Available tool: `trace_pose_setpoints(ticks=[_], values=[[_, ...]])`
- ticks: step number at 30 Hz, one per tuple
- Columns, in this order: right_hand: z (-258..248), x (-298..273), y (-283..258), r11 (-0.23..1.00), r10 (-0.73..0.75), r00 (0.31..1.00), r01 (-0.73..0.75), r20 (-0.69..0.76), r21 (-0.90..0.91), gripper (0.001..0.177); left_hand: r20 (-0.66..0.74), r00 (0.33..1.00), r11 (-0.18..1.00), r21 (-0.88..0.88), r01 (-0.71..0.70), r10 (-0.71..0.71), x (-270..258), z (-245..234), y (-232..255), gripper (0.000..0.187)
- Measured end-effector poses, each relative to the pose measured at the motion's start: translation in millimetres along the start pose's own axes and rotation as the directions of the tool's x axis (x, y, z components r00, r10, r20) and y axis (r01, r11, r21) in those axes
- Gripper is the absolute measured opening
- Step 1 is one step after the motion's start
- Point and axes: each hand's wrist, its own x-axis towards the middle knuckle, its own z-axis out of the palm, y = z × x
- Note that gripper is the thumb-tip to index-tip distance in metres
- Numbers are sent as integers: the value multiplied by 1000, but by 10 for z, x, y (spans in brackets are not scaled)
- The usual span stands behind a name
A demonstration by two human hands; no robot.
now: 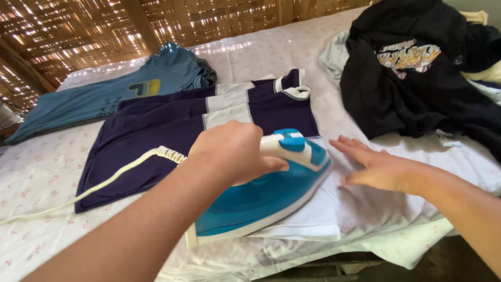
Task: The person irons a dark blue and white short-sleeved shirt laid flat on a bed. They use a blue and white electric iron to smooth the fabric, then fold the shirt neatly. Other folded clothes are visible nearby.
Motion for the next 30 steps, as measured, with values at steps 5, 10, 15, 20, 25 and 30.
trace_pose_setpoints(ticks=[5,10,15,20,25,30], values=[[139,343,20,989,-135,946,147,-296,21,77,-68,995,993,-104,60,-67,117,11,19,62],[151,530,-102,993,11,969,-39,-248,-110,61,4,1000,999,-37,-18,19,97,-35,-202,63],[-16,738,-169,992,9,961,-44,-277,-120,50,-69,996,994,-93,52,-58,27,-33,-363,61],[-105,954,-368,984,-52,938,-10,-344,-179,86,-107,985,983,-132,124,-139,54,-32,-408,63],[94,493,-439,948,57,992,-88,-109,-307,90,-70,974,971,-120,207,-216,173,1,-339,63],[169,-48,-332,924,45,999,-40,6,-381,96,-58,970,970,-84,230,-235,341,-4,-222,65]])
